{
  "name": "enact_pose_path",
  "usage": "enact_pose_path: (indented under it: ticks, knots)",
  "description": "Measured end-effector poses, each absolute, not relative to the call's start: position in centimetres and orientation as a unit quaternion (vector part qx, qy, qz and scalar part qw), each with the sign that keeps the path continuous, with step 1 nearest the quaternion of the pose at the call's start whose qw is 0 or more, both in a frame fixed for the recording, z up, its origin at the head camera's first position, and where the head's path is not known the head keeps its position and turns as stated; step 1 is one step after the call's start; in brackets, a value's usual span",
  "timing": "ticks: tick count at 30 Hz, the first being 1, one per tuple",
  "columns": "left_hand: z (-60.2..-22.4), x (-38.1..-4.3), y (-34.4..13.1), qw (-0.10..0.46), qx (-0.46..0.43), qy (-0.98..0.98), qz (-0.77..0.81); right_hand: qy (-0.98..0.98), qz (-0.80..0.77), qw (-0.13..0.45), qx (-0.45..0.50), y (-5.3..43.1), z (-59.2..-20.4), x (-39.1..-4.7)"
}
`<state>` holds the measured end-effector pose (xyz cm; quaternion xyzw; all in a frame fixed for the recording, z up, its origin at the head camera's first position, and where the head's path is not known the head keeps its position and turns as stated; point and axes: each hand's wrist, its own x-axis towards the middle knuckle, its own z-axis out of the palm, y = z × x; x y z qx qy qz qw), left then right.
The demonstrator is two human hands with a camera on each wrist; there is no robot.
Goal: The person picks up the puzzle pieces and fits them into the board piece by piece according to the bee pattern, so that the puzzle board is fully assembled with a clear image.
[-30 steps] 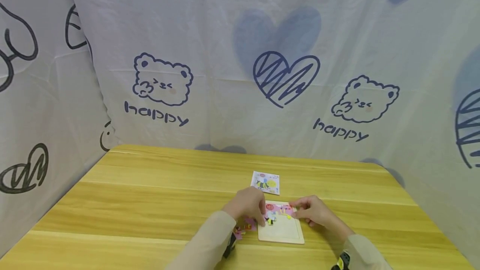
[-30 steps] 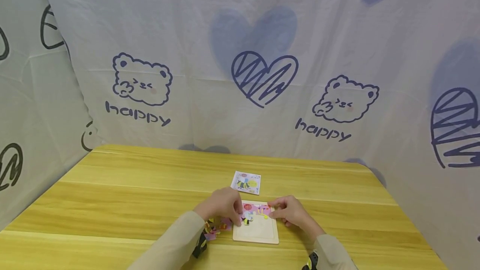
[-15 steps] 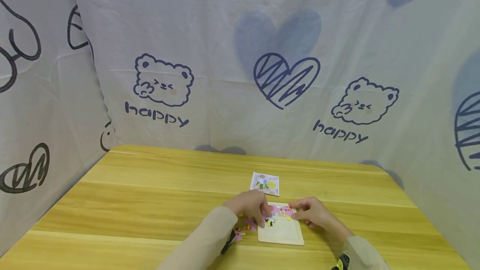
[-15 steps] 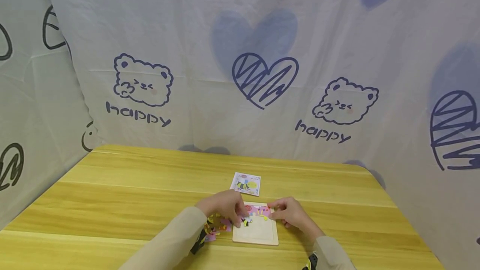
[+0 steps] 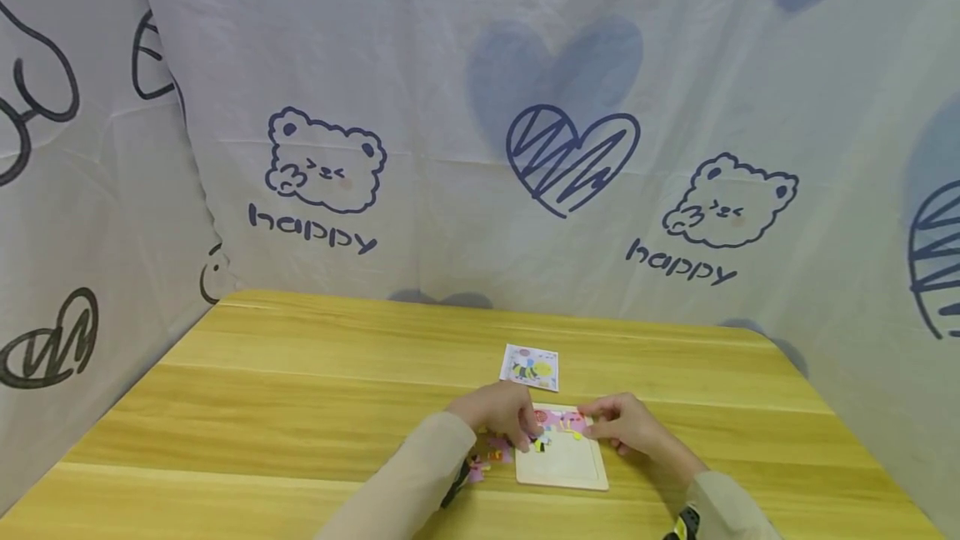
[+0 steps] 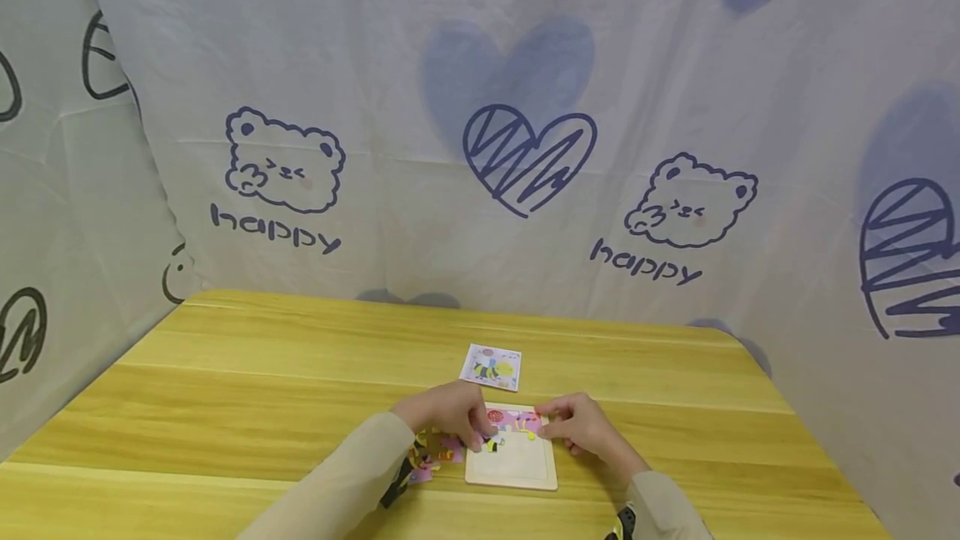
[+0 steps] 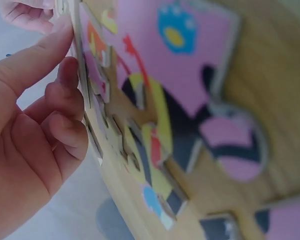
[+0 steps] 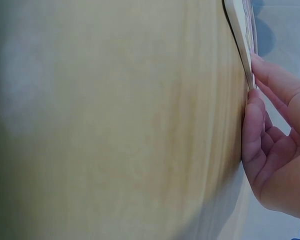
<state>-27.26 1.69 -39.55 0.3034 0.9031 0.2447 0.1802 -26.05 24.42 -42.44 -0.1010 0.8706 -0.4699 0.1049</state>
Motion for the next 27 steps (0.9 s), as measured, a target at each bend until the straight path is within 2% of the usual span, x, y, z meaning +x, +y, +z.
enact_pose_path:
  ticks: [9, 15, 27]
  knots:
    - [-39.4, -27.7, 0.7, 0.128, 0.327, 0.889, 0.294, 0.866, -0.475, 0.106, -0.114, 24.3, -42.4, -25.9]
    - [-38.8, -27.6, -0.8, 0.146, 0.288, 0.873, 0.366, 0.871, -0.470, 0.102, -0.102, 24.2, -42.3, -25.9]
    - [-38.8, -27.9, -4.1, 0.100, 0.306, 0.880, 0.349, 0.872, -0.468, 0.101, -0.105, 24.5, -42.5, -26.1]
